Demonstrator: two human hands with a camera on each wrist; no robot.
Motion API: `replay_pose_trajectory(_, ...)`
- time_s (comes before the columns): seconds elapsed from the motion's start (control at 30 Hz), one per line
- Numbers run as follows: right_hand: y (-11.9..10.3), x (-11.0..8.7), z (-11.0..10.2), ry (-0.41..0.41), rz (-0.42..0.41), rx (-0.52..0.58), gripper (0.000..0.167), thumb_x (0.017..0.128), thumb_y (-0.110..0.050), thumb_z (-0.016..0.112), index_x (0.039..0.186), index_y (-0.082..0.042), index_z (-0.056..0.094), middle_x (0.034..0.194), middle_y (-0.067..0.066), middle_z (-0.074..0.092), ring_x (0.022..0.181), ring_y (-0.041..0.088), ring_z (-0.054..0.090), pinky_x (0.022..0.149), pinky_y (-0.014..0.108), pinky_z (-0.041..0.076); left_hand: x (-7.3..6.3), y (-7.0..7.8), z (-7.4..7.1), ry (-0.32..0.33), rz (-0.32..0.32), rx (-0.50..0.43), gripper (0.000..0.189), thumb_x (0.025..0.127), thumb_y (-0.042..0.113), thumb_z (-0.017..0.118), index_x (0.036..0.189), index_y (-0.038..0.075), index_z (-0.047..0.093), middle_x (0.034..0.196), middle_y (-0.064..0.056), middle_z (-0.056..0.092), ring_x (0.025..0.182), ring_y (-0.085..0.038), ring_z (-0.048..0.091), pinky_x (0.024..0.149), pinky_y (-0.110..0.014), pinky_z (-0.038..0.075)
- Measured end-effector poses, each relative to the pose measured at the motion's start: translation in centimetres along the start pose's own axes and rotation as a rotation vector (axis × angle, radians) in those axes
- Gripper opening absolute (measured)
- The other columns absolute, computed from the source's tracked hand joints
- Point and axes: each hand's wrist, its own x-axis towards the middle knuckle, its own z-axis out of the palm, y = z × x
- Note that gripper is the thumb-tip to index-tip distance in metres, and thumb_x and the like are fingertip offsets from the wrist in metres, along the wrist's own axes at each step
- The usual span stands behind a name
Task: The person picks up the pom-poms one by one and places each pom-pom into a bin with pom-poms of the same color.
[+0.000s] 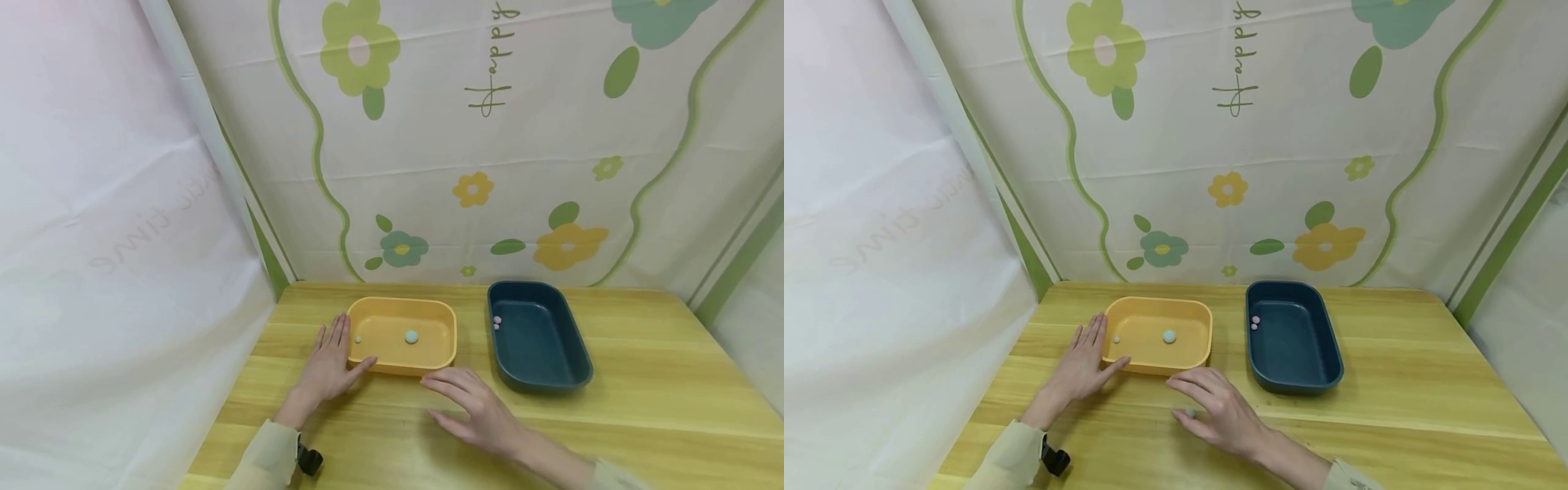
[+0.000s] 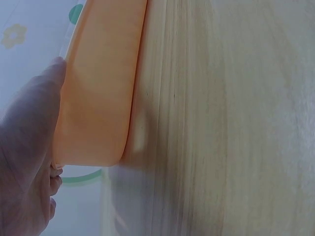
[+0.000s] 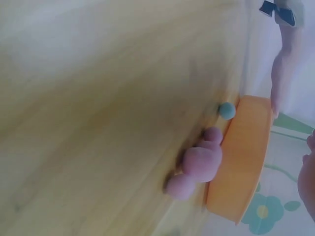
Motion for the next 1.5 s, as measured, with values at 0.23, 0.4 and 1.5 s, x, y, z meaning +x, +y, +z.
replay_pose_trajectory(0.23,0.2,-1.2,-0.2,-0.065,0.037,0.020,0.041,0.103,-0.028,0.079,0.138,-0.008,0.073,0.130,0.007,0.077,0.114,0.020,0.072,0.104,0.024,0.056,0.1,0.0,0.0,-0.011,-0.004,-0.001,0.110,0.107,0.073,0.048,0.173,-0.006,0.008,0.183,-0.023,0.007,0.173,-0.040,0.013,0.142,-0.059,0.011)
replay_pose_trajectory(0.4,0.4,-2.0,-0.1,-0.101,0.084,0.055,0.045,0.098,-0.026,0.085,0.139,-0.011,0.072,0.131,0.004,0.076,0.115,0.019,0.072,0.108,0.018,0.053,0.1,0.0,-0.2,-0.014,-0.006,-0.001,0.110,0.107,0.073,0.048,0.173,-0.006,0.008,0.183,-0.024,0.009,0.173,-0.041,0.013,0.142,-0.059,0.011)
replay_pose_trajectory(1.5,2.3,-5.3,2.0,-0.202,0.124,0.010,0.042,0.077,-0.017,0.099,0.115,-0.015,0.081,0.119,-0.006,0.080,0.110,0.015,0.073,0.098,0.032,0.059,0.2,0.0,-0.3,-0.025,0.002,-0.005,0.110,0.108,0.073,0.048,0.173,-0.005,0.006,0.183,-0.022,0.004,0.173,-0.041,0.013,0.142,-0.059,0.011)
